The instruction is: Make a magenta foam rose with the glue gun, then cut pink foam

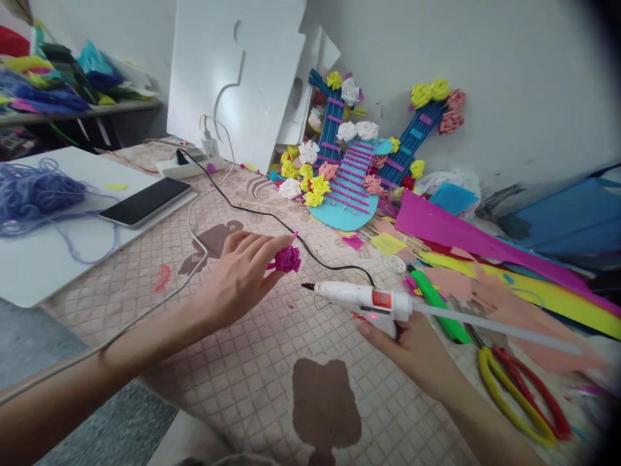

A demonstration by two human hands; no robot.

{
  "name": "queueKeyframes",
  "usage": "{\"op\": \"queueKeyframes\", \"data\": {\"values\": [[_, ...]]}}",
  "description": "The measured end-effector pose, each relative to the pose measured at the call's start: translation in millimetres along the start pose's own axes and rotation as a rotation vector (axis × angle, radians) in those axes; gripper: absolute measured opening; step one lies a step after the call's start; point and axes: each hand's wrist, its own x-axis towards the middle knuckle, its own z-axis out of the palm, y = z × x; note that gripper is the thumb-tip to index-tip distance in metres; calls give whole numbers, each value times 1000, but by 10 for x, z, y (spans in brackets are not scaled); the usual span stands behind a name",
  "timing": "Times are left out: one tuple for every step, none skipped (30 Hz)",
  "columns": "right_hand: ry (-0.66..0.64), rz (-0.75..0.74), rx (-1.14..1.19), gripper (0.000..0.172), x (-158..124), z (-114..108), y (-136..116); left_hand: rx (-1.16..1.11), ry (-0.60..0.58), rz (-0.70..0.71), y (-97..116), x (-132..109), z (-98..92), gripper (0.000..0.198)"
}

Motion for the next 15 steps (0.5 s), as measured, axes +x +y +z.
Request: {"op": "queueKeyframes", "data": {"values": [[-2,-6,9,36,25,9,-22,5,4,8,11,7,-16,46],[-2,-15,14,36,50,18,-44,9,5,18,24,14,-33,46],[-1,-25,14,35,76,27,-62,13,4,29,37,23,-50,46],[6,-35,11,34,100,37,-76,15,1,41,51,32,-66,46],[13,-43,4,33,120,47,-85,14,-2,53,62,42,-79,46],[16,-49,-3,32,137,57,-86,10,-3,63,72,51,-89,46],[9,-54,-9,31,148,68,-81,2,-3,69,78,61,-94,46],[-9,-59,-15,31,153,80,-68,-6,2,65,80,70,-95,46],[-33,-67,-24,30,154,94,-48,-21,15,50,77,79,-93,46],[-55,-80,-36,30,152,108,-22,-46,33,21,71,89,-87,47],[-69,-93,-49,29,149,124,11,-87,55,-17,62,99,-80,47],[-71,-102,-63,28,147,139,47,-144,74,-60,52,109,-72,49],[-61,-106,-73,28,150,154,87,-216,86,-103,43,119,-65,50],[-38,-103,-80,28,159,168,127,-298,86,-143,36,130,-60,51],[-12,-92,-83,28,176,179,166,-381,78,-175,33,140,-56,52]]}}
